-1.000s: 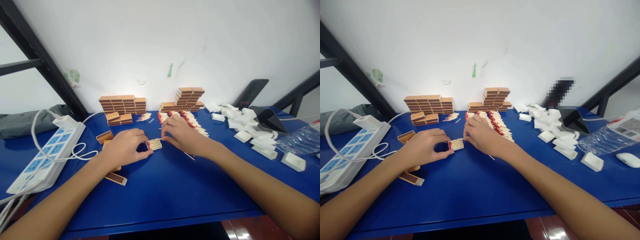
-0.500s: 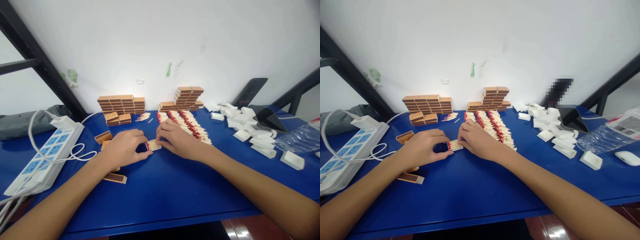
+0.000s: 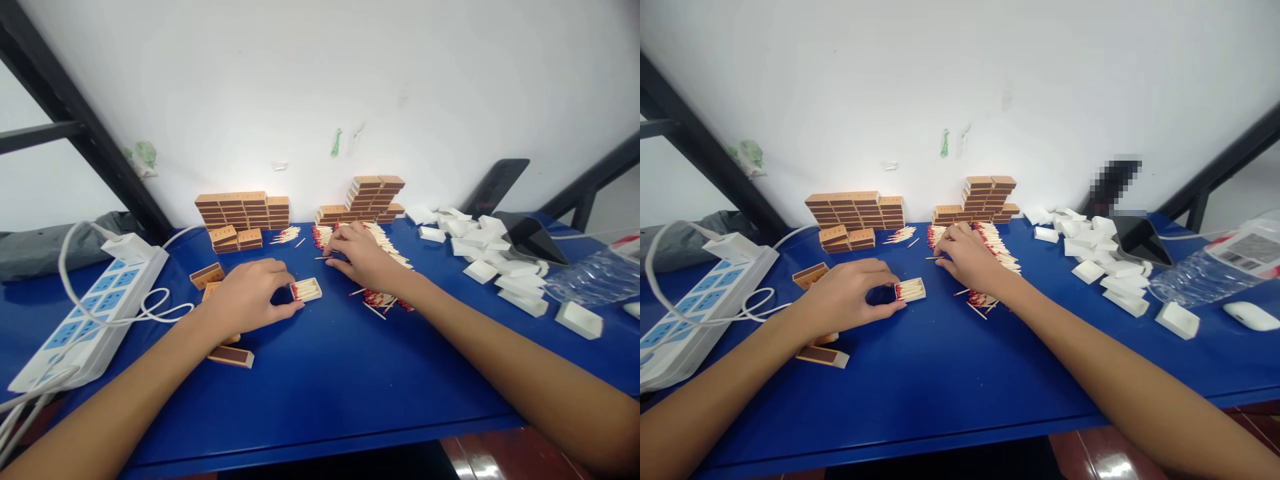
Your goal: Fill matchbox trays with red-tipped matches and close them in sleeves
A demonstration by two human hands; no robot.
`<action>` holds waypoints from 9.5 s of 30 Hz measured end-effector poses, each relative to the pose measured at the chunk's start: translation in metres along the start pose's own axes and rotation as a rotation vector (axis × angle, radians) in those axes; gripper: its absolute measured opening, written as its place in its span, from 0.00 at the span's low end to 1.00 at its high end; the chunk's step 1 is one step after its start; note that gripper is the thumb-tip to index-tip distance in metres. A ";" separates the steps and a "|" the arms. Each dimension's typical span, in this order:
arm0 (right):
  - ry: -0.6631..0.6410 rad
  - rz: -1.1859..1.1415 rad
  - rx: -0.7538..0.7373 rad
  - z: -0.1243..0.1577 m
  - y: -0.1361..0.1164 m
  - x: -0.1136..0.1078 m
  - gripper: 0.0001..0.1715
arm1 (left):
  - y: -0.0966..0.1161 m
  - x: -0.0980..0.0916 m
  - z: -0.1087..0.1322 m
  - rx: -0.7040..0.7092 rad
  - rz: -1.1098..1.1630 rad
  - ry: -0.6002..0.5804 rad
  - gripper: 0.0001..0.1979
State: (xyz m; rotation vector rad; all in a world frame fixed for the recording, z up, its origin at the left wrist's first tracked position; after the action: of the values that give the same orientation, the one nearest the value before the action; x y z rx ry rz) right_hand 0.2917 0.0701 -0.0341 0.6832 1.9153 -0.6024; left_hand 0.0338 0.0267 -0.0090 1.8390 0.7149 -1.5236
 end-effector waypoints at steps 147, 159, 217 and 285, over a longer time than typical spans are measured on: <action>-0.099 -0.304 -0.099 0.017 -0.064 -0.012 0.28 | -0.016 -0.073 0.040 -0.325 0.244 -0.645 0.22; -0.075 -0.381 -0.244 0.020 -0.072 -0.023 0.18 | -0.007 -0.054 0.021 -0.217 0.214 -0.544 0.11; -0.017 -0.335 -0.019 0.021 -0.064 -0.011 0.04 | 0.004 0.001 0.002 -0.009 0.211 0.086 0.23; -0.102 -0.304 -0.064 0.024 -0.059 -0.022 0.19 | -0.021 -0.055 0.021 -0.120 0.215 -0.239 0.23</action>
State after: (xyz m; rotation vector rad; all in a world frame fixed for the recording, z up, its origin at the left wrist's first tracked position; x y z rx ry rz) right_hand 0.2743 0.0077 -0.0170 0.3152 1.9483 -0.7462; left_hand -0.0052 0.0242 0.0398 1.5583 0.4693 -1.4927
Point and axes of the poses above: each hand's wrist, its own z-axis away from the middle knuckle, its own x-axis out of the palm, y = z × x, the point moved 2 cm from there along -z, towards the middle knuckle, and after that the axes turned 7 degrees about -x, right-handed, at the moved point
